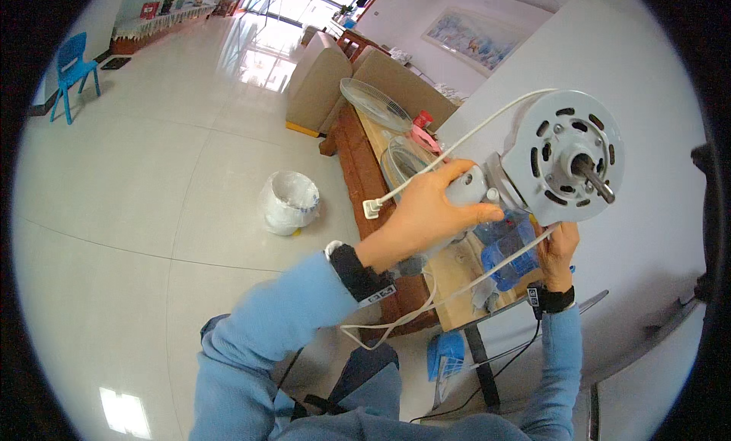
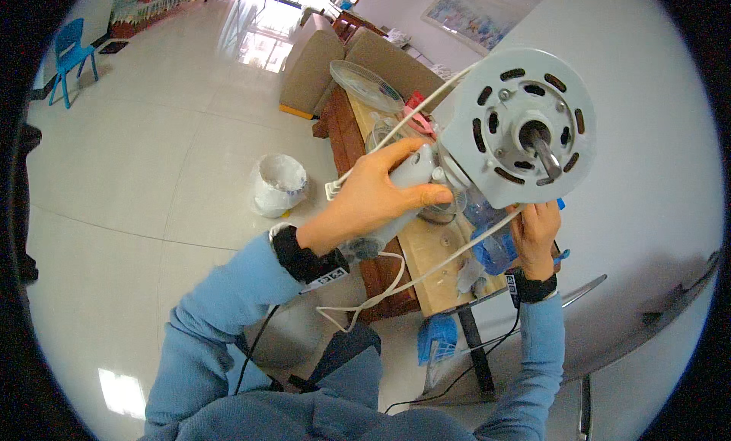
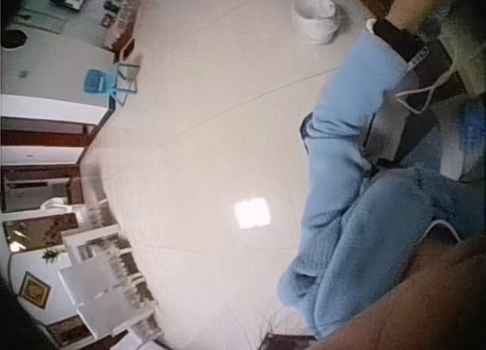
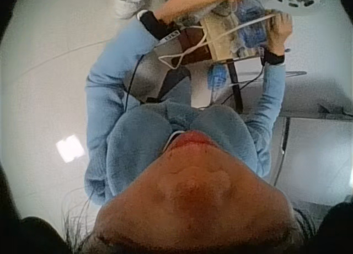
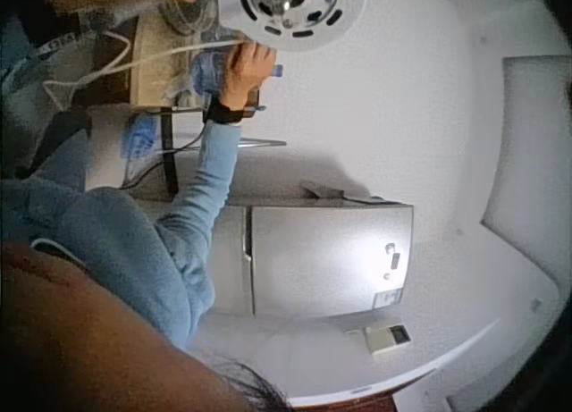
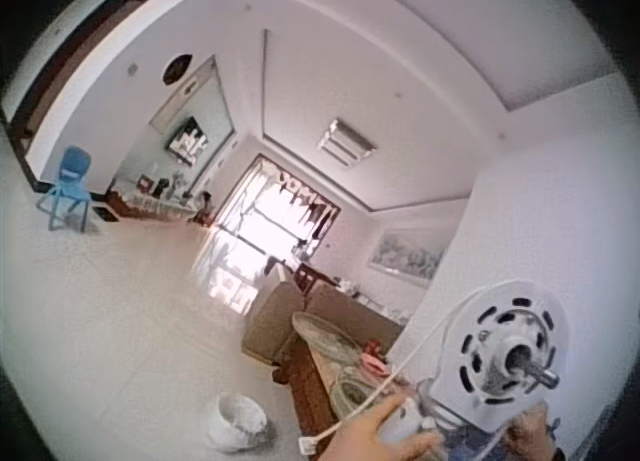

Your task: The person assembles a standing fan by attaching the motor housing to the neck and securing it with a screwdriver. They repeatedly tighten and loosen the screw while rotating the fan head to check alignment.

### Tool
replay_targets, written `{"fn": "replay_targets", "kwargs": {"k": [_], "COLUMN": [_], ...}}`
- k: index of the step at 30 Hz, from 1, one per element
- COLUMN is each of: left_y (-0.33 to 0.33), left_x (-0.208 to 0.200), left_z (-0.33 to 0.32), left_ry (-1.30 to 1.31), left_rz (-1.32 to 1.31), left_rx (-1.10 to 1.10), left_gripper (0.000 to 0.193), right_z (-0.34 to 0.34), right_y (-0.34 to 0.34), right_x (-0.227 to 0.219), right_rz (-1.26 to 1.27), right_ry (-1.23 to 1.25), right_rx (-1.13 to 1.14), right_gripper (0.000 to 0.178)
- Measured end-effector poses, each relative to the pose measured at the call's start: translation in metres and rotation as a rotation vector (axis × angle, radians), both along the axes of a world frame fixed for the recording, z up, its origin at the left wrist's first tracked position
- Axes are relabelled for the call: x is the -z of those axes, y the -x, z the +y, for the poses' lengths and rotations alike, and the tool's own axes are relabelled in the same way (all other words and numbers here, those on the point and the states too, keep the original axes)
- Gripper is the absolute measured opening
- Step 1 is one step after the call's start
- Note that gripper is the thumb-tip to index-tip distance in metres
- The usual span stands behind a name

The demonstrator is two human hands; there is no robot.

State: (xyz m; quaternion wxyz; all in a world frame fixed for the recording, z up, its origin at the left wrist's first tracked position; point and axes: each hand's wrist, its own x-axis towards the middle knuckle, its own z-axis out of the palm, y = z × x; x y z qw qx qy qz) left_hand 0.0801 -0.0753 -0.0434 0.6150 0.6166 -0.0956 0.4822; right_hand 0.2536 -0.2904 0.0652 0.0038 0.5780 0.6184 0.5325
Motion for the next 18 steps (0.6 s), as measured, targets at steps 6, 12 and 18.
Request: {"fn": "replay_targets", "kwargs": {"k": [6, 12, 18], "left_y": [-0.010, -0.016, -0.023], "left_x": [0.003, 0.004, 0.004], "left_z": [-0.002, -0.005, 0.002], "left_ry": [0.028, -0.026, 0.045], "left_rz": [-0.051, -0.228, -0.199], "left_rx": [-0.098, -0.259, -0.244], "left_gripper": [0.067, 0.068, 0.069], "right_z": [0.004, 0.003, 0.000], "right_y": [-0.011, -0.011, -0.020], "right_x": [0.004, 0.002, 0.011], "right_rz": [1.216, 2.034, 1.168], "right_ry": [0.397, 0.619, 0.144], "right_rx": [0.016, 0.095, 0.198], "right_gripper": [0.039, 0.054, 0.032]}}
